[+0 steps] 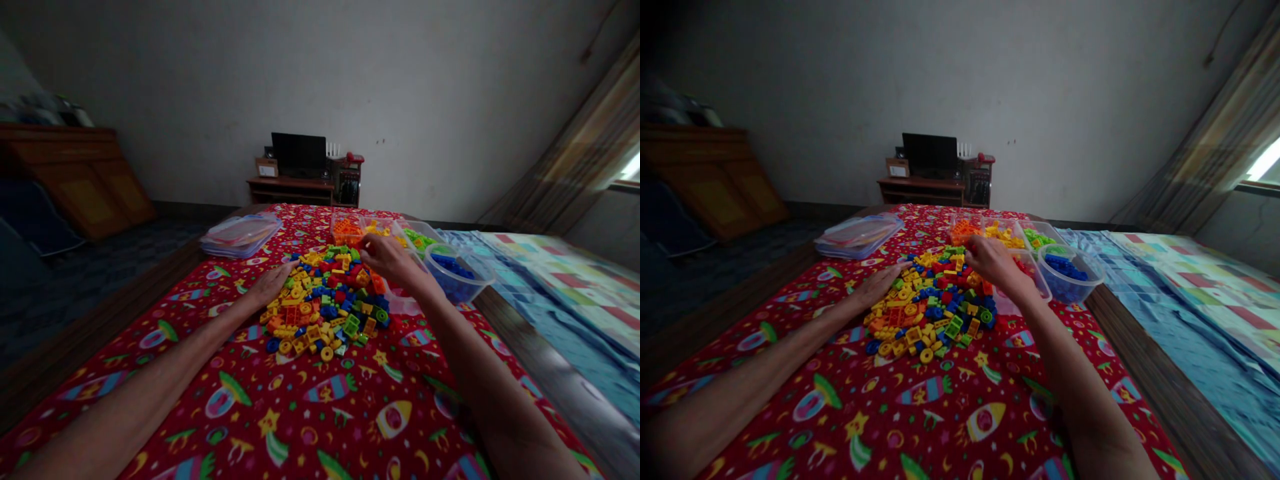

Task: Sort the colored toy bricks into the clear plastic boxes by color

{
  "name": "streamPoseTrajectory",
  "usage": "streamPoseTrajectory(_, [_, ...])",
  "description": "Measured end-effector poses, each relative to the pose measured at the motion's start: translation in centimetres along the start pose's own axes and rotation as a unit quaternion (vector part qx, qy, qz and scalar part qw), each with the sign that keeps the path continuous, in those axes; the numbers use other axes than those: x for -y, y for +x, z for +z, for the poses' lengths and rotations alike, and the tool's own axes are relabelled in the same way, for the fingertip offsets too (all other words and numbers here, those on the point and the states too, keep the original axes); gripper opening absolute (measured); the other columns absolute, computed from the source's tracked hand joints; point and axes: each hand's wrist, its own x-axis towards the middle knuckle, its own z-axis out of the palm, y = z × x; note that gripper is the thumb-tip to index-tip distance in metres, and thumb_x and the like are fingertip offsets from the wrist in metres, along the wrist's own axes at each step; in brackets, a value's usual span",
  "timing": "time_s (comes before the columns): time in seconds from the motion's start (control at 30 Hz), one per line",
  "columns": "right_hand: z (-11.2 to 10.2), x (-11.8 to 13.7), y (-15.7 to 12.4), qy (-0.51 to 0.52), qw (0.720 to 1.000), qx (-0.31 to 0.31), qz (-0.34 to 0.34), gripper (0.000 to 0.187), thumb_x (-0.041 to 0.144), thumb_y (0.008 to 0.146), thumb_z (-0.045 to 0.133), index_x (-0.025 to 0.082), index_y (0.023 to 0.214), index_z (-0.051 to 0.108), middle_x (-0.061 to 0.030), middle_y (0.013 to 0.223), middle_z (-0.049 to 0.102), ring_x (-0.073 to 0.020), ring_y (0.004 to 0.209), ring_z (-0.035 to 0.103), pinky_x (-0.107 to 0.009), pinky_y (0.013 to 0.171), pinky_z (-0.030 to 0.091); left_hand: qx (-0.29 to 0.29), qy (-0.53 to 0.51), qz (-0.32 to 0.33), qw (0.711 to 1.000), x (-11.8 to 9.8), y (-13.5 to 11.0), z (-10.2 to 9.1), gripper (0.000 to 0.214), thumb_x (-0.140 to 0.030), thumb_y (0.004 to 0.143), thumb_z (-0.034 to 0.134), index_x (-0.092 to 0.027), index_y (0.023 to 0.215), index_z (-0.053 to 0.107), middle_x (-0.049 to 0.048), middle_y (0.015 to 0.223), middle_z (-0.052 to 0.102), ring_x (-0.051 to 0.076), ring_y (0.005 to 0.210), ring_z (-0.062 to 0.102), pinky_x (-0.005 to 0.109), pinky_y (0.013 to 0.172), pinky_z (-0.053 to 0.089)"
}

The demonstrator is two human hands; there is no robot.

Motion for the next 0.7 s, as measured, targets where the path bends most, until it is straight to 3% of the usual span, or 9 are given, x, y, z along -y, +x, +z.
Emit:
streamPoseTrajectory(0.1, [-0.4, -4.0, -0.3, -0.073, 0.995, -0.005, 0.068, 0.024, 0.023, 0.085, 0.048, 0.015, 0.100, 0.064, -0.0086, 0.085, 0.066, -0.0165, 0.073, 0.054, -0.026, 0.061, 0.031, -0.017, -0.004, 0.005, 1.000, 0.0, -0.1, 0.1, 0.074, -0.060, 0.087, 0.019, -0.012, 0.128, 0.057, 0.0096, 0.137, 0.055, 0.026, 0.129, 0.047, 0.037, 0.111, 0.032])
streamPoseTrajectory(0.2, [-0.5, -6.7, -0.9, -0.128, 0.981, 0.049, 0.138, 0.027, 0.023, 0.085, 0.048, 0.015, 0.103, 0.067, -0.0119, 0.094, 0.068, -0.0195, 0.081, 0.058, -0.027, 0.064, 0.034, -0.021, -0.007, 0.011, 1.000, 0.2, 0.0, 0.1, 0.074, -0.061, 0.086, 0.019, -0.012, 0.126, 0.058, 0.0107, 0.133, 0.058, 0.026, 0.126, 0.051, 0.037, 0.109, 0.035])
streamPoseTrajectory(0.3, [-1.2, -7.1, -1.2, -0.157, 0.966, 0.106, 0.174, 0.029, 0.024, 0.084, 0.051, 0.015, 0.105, 0.068, -0.0135, 0.105, 0.068, -0.0218, 0.090, 0.060, -0.027, 0.064, 0.036, -0.026, -0.005, 0.012, 1.000, 0.3, 0.0, 0.1, 0.073, -0.061, 0.086, 0.019, -0.013, 0.124, 0.059, 0.0111, 0.131, 0.060, 0.026, 0.124, 0.052, 0.037, 0.108, 0.036])
streamPoseTrajectory(0.4, [-2.1, -5.3, -0.9, -0.170, 0.968, 0.069, 0.172, 0.030, 0.024, 0.087, 0.047, 0.016, 0.107, 0.067, -0.0133, 0.100, 0.068, -0.0205, 0.082, 0.060, -0.027, 0.059, 0.032, -0.028, 0.000, 0.010, 1.000, 0.2, 0.0, 0.1, 0.071, -0.060, 0.086, 0.020, -0.014, 0.121, 0.061, 0.0105, 0.129, 0.061, 0.026, 0.123, 0.053, 0.037, 0.107, 0.037])
streamPoseTrajectory(0.47, [-2.0, -3.0, -0.4, -0.162, 0.976, 0.040, 0.136, 0.030, 0.021, 0.089, 0.042, 0.016, 0.103, 0.068, -0.0113, 0.087, 0.068, -0.0172, 0.070, 0.057, -0.027, 0.056, 0.029, -0.032, 0.001, 0.006, 0.999, 0.2, 0.0, 0.1, 0.069, -0.058, 0.086, 0.020, -0.015, 0.119, 0.062, 0.0098, 0.128, 0.062, 0.026, 0.122, 0.054, 0.037, 0.107, 0.037])
streamPoseTrajectory(0.57, [-0.3, 1.4, -0.3, -0.107, 0.993, 0.049, 0.029, 0.030, 0.017, 0.091, 0.037, 0.015, 0.091, 0.067, -0.0073, 0.074, 0.065, -0.0128, 0.060, 0.050, -0.026, 0.054, 0.027, -0.035, 0.002, 0.005, 0.999, 0.1, 0.1, 0.2, 0.066, -0.055, 0.086, 0.020, -0.015, 0.118, 0.062, 0.0099, 0.128, 0.062, 0.026, 0.122, 0.054, 0.038, 0.107, 0.038])
streamPoseTrajectory(0.63, [1.8, 4.5, -0.8, -0.049, 0.993, 0.070, -0.085, 0.027, 0.019, 0.093, 0.038, 0.015, 0.089, 0.065, -0.0063, 0.080, 0.064, -0.0120, 0.065, 0.050, -0.025, 0.059, 0.031, -0.036, 0.004, 0.009, 0.999, 0.2, 0.2, 0.2, 0.065, -0.051, 0.087, 0.020, -0.013, 0.118, 0.062, 0.0107, 0.128, 0.061, 0.026, 0.122, 0.053, 0.038, 0.107, 0.037])
streamPoseTrajectory(0.7, [3.9, 7.3, -1.8, 0.002, 0.976, 0.080, -0.204, 0.023, 0.026, 0.095, 0.043, 0.015, 0.094, 0.063, -0.0081, 0.092, 0.064, -0.0146, 0.079, 0.053, -0.025, 0.066, 0.036, -0.038, 0.004, 0.013, 0.999, 0.3, 0.3, 0.3, 0.063, -0.049, 0.087, 0.019, -0.013, 0.119, 0.061, 0.0109, 0.128, 0.061, 0.025, 0.122, 0.053, 0.037, 0.107, 0.037])
